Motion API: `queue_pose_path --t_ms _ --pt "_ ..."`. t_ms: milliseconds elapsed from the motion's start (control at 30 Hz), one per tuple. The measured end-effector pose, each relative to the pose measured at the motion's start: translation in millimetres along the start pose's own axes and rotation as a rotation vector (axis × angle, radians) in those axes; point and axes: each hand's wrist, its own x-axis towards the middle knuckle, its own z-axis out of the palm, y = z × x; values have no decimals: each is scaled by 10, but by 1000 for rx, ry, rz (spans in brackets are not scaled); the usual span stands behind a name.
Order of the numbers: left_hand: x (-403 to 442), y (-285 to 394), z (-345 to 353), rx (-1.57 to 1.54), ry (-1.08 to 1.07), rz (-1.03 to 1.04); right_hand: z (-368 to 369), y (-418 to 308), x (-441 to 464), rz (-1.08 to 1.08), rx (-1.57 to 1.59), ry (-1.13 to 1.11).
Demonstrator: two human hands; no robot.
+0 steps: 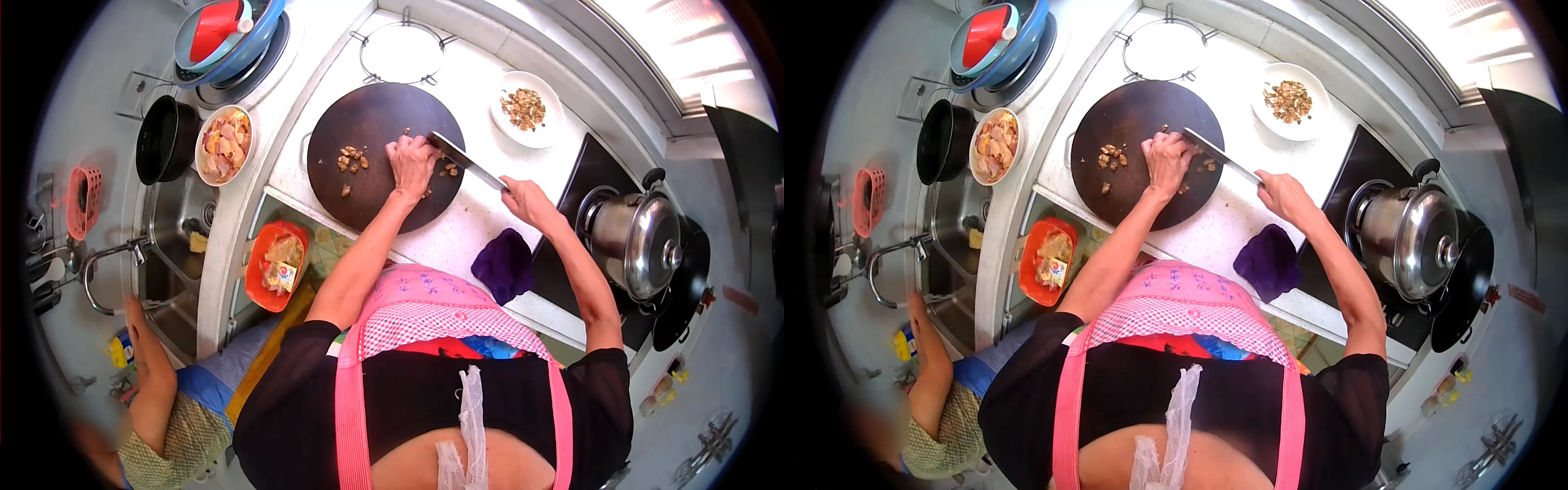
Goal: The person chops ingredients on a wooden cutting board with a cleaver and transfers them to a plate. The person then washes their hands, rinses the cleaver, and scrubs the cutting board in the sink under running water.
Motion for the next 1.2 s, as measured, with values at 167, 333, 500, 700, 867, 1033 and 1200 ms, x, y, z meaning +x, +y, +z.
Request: queue_pose_path --t_ms 167,333,500,700,867,1033,1200 --pt "5 22 -59 34 -41 2 227 -97 302 -79 -6 100" --pt "-9 -227 -340 -124 -22 -80 212 -285 77 -70 156 277" --pt "-198 -367 -601 -188 -87 -183 325 -411 -211 236 533 244" --pt "-213 -268 -521 -5 -120 24 460 -521 -462 473 757 189" --pt "-307 -145 -668 -12 -97 -102 579 -601 -689 456 658 181" --pt "-667 -42 -775 24 -134 -193 602 -851 -846 330 486 196" --pt "-935 -63 -845 -5 -100 -230 843 -910 -952 214 438 203"
